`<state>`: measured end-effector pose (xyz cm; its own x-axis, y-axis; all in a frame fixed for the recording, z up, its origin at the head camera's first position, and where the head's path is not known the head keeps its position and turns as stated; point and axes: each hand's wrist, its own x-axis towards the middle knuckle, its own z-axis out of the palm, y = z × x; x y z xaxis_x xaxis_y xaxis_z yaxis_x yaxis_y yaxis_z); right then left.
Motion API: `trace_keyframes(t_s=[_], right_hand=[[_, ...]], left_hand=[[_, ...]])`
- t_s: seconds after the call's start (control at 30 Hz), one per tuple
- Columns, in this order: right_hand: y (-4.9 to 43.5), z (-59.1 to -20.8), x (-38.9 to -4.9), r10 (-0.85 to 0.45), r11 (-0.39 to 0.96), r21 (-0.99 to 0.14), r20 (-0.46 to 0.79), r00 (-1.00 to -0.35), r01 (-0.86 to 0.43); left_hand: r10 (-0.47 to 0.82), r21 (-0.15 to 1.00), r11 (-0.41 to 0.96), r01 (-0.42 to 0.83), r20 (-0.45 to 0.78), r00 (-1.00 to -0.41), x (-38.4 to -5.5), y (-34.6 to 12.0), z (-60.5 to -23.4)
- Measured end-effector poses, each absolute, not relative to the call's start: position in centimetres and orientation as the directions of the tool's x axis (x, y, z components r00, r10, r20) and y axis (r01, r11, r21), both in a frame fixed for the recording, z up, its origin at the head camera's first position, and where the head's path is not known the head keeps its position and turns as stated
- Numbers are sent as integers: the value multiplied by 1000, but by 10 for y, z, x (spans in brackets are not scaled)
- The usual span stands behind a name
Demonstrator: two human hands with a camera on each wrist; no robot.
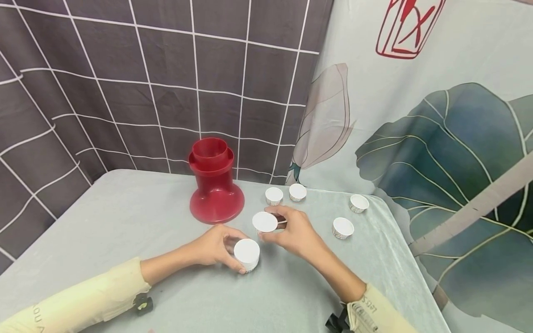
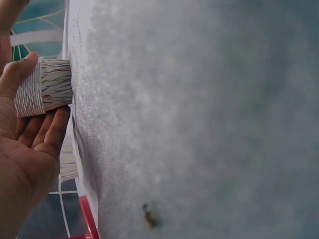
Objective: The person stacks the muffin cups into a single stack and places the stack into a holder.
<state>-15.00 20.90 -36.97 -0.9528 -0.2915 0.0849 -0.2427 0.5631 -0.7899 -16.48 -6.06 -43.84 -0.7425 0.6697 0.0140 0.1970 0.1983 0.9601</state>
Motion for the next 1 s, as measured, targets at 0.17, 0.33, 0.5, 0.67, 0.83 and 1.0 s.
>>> trace_keyframes(t_s=[0.17,0.33,0.5,0.67,0.83,1.0], right_hand=[[200,-370,-144,-341,540,-791,106,-934,-287],[194,-373,-140,-385,516,-790,131,-914,-330],[190,-376,-136,-430,488,-787,158,-889,-376],[187,-379,-133,-467,476,-778,173,-867,-411],[184,-381,-130,-481,490,-767,159,-862,-414],[183,-385,-129,-492,496,-760,152,-857,-420]], left_hand=[[666,955,211,209,16,-746,-165,-60,-439],[664,951,221,217,17,-748,-166,-60,-441],[674,953,206,224,28,-739,-166,-60,-442],[679,956,195,220,30,-734,-166,-61,-442],[684,960,185,210,27,-729,-166,-61,-442],[688,961,177,212,33,-725,-166,-62,-443]])
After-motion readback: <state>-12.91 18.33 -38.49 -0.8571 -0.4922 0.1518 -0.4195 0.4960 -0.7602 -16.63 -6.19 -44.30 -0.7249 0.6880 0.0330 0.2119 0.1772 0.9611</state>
